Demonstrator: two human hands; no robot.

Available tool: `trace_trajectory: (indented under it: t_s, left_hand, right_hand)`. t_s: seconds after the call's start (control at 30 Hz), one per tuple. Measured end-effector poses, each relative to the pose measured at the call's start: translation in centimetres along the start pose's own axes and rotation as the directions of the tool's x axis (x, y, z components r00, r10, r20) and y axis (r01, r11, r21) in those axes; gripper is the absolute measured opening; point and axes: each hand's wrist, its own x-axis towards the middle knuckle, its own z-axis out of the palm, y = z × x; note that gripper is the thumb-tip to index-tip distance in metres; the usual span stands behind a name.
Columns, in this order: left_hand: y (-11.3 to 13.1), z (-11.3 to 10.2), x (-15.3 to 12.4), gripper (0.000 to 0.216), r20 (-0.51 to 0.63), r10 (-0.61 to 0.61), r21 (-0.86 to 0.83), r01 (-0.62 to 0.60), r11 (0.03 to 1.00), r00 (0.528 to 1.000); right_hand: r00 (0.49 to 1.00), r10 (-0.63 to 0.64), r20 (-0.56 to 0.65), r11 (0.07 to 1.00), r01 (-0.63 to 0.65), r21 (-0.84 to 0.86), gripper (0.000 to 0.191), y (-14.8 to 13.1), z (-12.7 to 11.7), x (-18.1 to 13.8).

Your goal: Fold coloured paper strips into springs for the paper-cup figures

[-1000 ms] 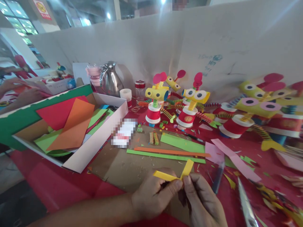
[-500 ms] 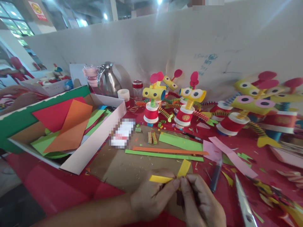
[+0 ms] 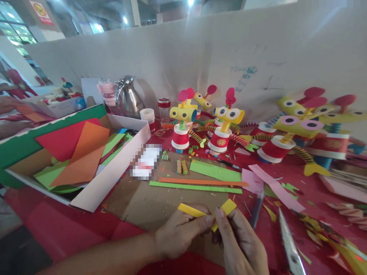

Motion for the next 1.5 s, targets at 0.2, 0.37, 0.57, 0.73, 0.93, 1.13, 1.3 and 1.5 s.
trace_trajectory:
  t_s: [0.2,0.37,0.57,0.73,0.93,1.13,1.3,1.5]
  left_hand:
    - [0.2,-0.3,0.1,0.043,0.047,0.004,-0.072,0.000,0.997,0.999]
    - [0.0,0.1,0.4,0.045,0.002,0.049,-0.048,-0.049,0.998,0.999]
    - [-0.2,0.3,0.2,0.043,-0.058,0.051,0.044,-0.049,0.998,0.997]
    - [-0.3,0.4,0.2,0.037,-0.132,0.029,0.039,-0.024,0.999,0.991]
    - [-0.2,0.3,0.1,0.035,-0.081,0.052,0.016,-0.050,0.999,0.995]
    - [0.1,0.4,0.1,0.039,-0.098,0.015,-0.040,-0.019,0.999,0.995]
    - [-0.5,0.1,0.4,0.044,-0.059,-0.025,-0.069,0.021,0.997,0.998]
    - [-0.6,0.2,0.5,0.039,-0.179,-0.130,-0.189,0.096,0.977,0.975]
  right_hand:
    - [0.993,0.071,0.090,0.968,-0.091,0.234,0.035,0.8,0.4,0.5]
    - [0.997,-0.052,0.050,0.993,0.046,0.105,0.033,0.9,0.1,0.8]
    - [0.982,-0.169,0.079,0.982,0.175,-0.076,0.037,0.3,0.7,0.6]
    - [0.995,-0.080,0.066,0.996,0.083,-0.042,0.035,2.0,0.6,0.6]
    - [0.980,0.196,0.044,0.931,-0.200,0.306,0.046,5.0,-0.4,1.1]
    - [0.979,0.181,0.090,0.929,-0.200,0.312,0.034,3.7,0.1,0.9]
    - [0.973,0.215,0.083,0.913,-0.231,0.337,0.033,2.4,0.4,0.8]
    - [0.994,0.093,0.054,0.946,-0.105,0.307,0.033,1.2,1.2,0.6]
